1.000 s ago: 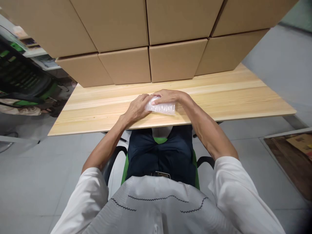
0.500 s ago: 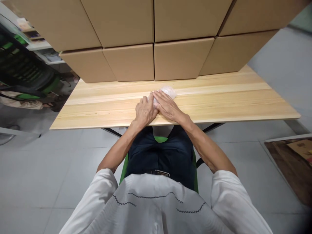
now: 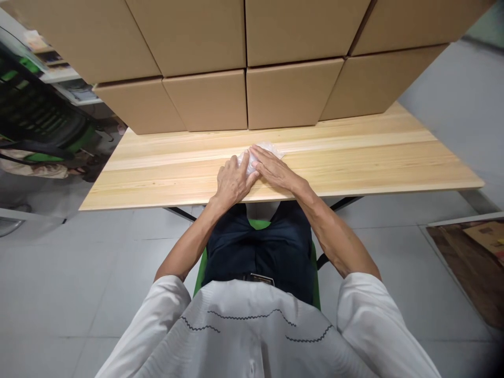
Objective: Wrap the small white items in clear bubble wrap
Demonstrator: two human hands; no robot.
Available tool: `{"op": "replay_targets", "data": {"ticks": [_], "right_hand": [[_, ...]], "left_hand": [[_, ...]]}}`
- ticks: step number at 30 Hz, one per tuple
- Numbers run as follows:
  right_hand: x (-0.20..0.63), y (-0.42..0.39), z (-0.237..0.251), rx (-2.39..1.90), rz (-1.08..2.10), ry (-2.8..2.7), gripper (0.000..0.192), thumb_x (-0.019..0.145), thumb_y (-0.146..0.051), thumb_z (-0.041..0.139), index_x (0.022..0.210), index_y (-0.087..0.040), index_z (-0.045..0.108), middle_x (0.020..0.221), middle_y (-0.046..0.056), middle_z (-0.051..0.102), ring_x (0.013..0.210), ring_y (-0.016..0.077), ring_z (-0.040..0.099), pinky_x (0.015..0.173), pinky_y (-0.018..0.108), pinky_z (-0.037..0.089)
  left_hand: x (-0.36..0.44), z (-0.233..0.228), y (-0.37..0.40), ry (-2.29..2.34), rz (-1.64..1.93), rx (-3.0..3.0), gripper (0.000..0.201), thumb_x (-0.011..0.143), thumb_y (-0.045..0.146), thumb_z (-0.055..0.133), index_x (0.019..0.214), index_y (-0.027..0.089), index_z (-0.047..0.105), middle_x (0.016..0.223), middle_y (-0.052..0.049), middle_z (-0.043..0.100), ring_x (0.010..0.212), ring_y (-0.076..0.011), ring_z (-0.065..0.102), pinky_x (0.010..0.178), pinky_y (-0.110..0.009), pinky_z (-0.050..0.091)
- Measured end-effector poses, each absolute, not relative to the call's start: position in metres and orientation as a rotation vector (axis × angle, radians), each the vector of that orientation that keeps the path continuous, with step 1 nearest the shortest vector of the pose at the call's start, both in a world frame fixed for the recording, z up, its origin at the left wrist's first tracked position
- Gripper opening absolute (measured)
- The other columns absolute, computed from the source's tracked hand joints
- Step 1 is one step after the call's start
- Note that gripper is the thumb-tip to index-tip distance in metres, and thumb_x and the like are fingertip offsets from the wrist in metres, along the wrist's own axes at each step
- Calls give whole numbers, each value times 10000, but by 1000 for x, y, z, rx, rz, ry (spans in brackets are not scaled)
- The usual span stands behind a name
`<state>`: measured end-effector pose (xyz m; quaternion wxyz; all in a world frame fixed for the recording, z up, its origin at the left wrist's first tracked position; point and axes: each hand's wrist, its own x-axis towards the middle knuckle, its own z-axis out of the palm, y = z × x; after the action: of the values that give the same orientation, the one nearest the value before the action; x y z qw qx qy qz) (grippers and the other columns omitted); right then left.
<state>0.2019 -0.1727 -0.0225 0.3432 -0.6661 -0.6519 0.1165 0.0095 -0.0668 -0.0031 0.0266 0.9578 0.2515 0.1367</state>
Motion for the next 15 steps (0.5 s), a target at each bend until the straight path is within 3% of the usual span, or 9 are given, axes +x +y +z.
{"op": "replay_targets", "data": {"ticks": [15], "right_hand": [[227,-165,-28,-1799,487,-1552,1172,1097,-993,279,1893,-144,412,1985,174,323,1871,346,273,1560,565,153]], "left_hand": [[10,-8,-66,776,446,2967,801,1154,593,608,1825,172,490,1438,-252,726,1317,-442,680,1104,-539,577]]}}
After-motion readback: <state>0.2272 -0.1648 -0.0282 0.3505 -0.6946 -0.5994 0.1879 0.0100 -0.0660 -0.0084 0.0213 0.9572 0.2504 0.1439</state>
